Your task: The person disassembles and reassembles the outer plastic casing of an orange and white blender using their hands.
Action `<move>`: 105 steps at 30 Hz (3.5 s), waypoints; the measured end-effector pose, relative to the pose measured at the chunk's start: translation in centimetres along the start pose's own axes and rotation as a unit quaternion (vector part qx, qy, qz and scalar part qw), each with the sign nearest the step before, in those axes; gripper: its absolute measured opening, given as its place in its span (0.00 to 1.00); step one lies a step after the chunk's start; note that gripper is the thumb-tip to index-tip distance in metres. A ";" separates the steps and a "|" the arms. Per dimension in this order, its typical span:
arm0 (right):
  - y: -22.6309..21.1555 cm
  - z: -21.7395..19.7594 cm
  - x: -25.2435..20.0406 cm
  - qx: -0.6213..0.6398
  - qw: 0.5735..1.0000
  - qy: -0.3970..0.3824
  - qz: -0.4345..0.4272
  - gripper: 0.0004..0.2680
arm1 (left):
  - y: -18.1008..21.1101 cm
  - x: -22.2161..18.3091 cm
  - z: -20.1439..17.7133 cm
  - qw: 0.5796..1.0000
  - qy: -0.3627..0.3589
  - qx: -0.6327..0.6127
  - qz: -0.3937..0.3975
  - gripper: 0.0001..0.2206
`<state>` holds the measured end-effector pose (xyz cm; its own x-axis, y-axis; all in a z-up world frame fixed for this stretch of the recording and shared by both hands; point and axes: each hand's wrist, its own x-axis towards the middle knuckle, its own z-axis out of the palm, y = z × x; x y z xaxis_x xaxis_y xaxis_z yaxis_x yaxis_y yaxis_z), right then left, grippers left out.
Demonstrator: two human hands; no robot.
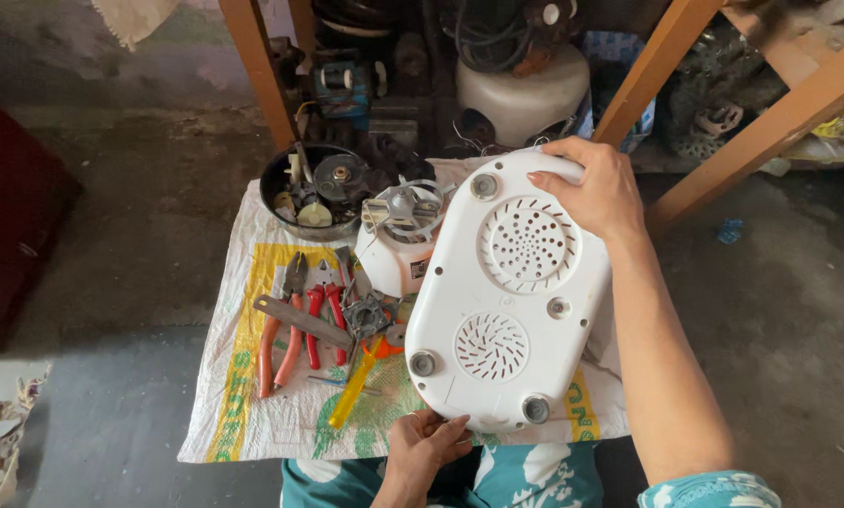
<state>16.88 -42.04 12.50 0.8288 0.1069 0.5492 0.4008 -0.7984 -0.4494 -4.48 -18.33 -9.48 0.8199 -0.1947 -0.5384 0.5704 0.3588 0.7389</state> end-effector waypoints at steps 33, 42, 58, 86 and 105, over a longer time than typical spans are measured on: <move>-0.2 0.9 -0.7 0.022 0.999 0.013 0.020 0.16 | 3.6 0.3 -1.6 0.975 0.011 0.222 0.014 0.26; -0.2 1.1 -0.9 0.014 0.999 0.019 0.023 0.17 | 3.6 0.7 -1.8 0.975 0.022 0.222 -0.011 0.26; 0.7 1.7 -1.5 -0.028 0.999 0.040 -0.018 0.16 | 3.5 0.8 -2.3 0.976 0.002 0.218 0.002 0.28; 0.5 1.4 -1.6 -0.006 0.998 0.033 0.050 0.17 | 2.1 0.4 -2.6 0.966 0.011 0.247 0.073 0.26; 1.2 1.3 -2.5 0.006 0.998 0.057 0.032 0.16 | 1.4 -0.1 -2.1 0.963 0.035 0.244 0.111 0.25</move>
<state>15.80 -42.49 9.68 0.8034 -0.0138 0.5952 0.3532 -0.7938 -0.4951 -3.86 -15.91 -9.27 0.9290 -0.0941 -0.3579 0.3499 -0.0910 0.9323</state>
